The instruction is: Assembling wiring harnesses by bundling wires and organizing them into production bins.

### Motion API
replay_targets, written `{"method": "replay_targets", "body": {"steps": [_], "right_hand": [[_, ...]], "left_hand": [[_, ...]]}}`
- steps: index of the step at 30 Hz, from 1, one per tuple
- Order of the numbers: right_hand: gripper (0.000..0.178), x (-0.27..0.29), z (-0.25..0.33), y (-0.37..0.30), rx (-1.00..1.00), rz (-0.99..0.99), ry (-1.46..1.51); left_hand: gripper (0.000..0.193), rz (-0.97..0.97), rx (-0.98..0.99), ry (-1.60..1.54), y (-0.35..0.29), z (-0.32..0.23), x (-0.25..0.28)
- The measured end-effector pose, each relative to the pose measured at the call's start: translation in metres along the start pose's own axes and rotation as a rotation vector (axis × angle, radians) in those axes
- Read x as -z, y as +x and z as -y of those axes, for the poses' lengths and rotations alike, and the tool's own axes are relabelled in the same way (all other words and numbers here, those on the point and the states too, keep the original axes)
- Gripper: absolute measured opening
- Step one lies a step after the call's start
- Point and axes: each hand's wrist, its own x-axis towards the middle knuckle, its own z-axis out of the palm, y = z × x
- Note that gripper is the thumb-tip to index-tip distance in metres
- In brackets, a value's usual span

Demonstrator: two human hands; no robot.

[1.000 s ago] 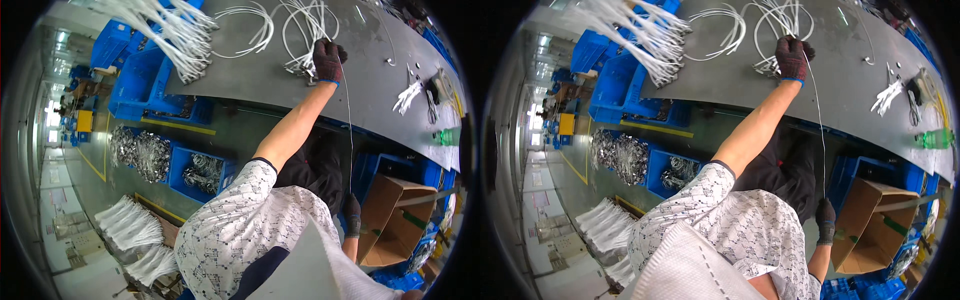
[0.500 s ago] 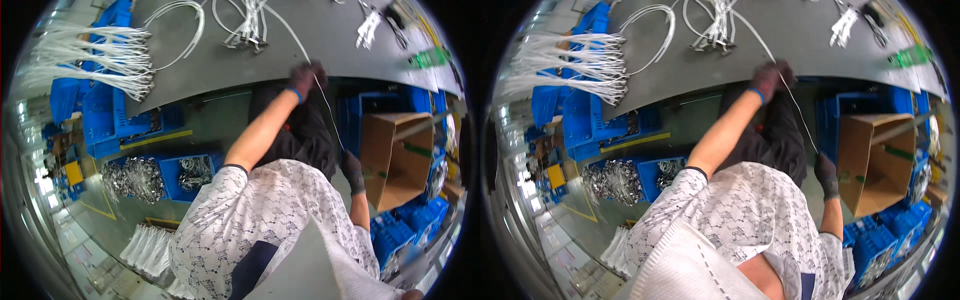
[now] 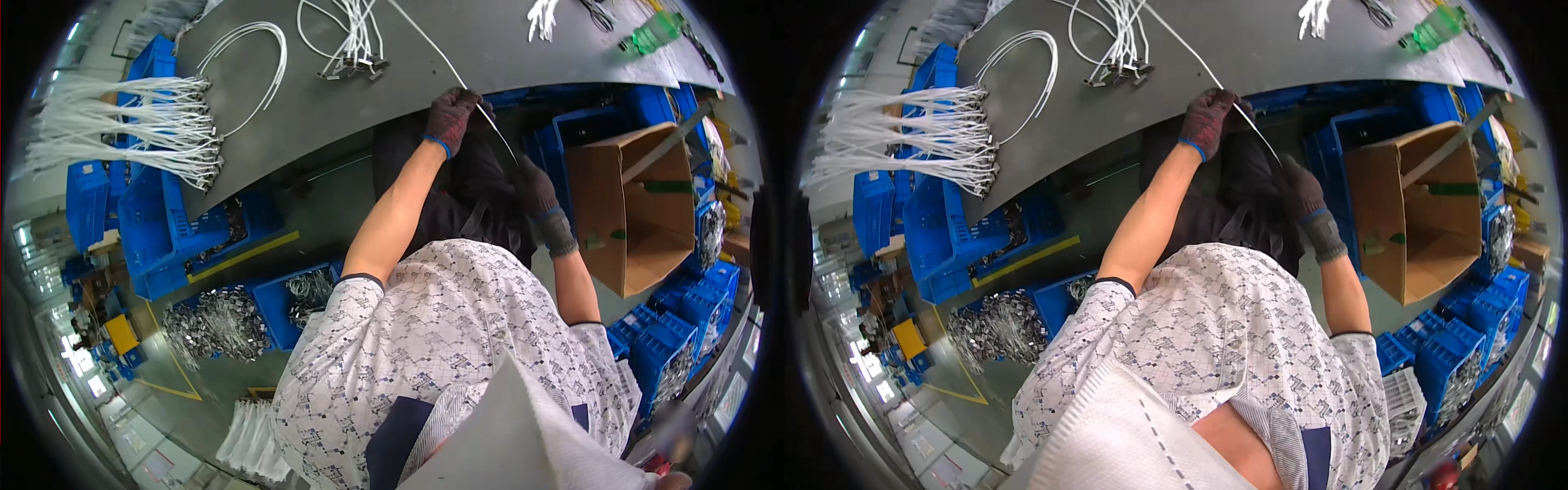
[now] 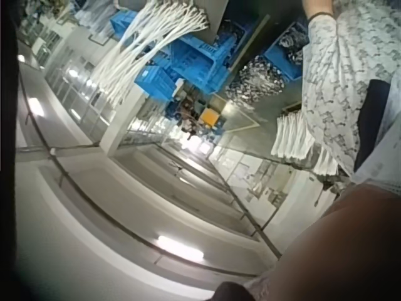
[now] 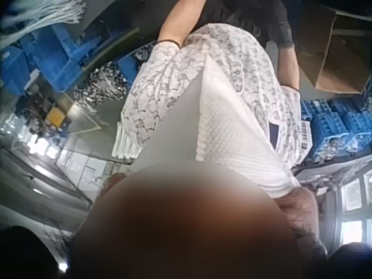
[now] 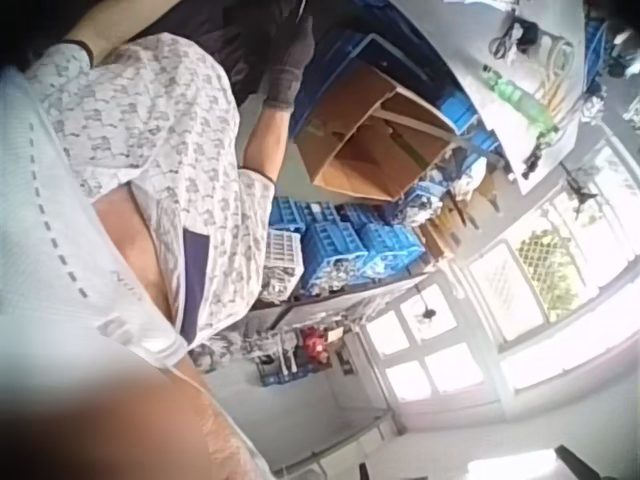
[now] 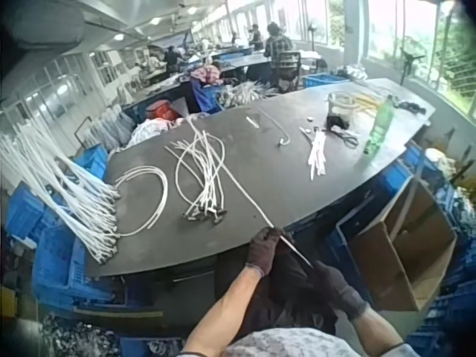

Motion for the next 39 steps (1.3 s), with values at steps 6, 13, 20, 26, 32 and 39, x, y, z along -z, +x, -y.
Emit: {"method": "replay_targets", "body": {"steps": [6, 13, 20, 26, 32, 39], "right_hand": [[0.049, 0.003, 0.023, 0.021, 0.098, 0.097, 0.270], [0.070, 0.000, 0.023, 0.081, 0.202, -0.152, 0.336], [0.058, -0.008, 0.039, 0.157, 0.037, 0.064, 0.750], [0.071, -0.022, 0.100, 0.265, -0.401, 0.178, 0.955], [0.043, -0.024, -0.013, 0.425, 0.101, -0.246, -0.052], [0.079, 0.027, -0.126, 0.660, -0.037, -0.093, -0.679]], "left_hand": [[0.017, 0.180, 0.149, -0.200, 0.002, -0.044, -0.001], [0.022, 0.209, 0.011, 0.364, 0.003, -0.018, -0.029], [0.025, 0.085, 0.050, 0.458, 0.033, -0.056, -0.006], [0.028, -0.053, 0.089, 0.388, 0.117, -0.090, 0.082], [0.045, -0.666, -0.089, 1.356, 0.058, -0.151, 0.328], [0.036, -0.902, 0.165, 1.976, -0.008, -0.169, 0.483]]}}
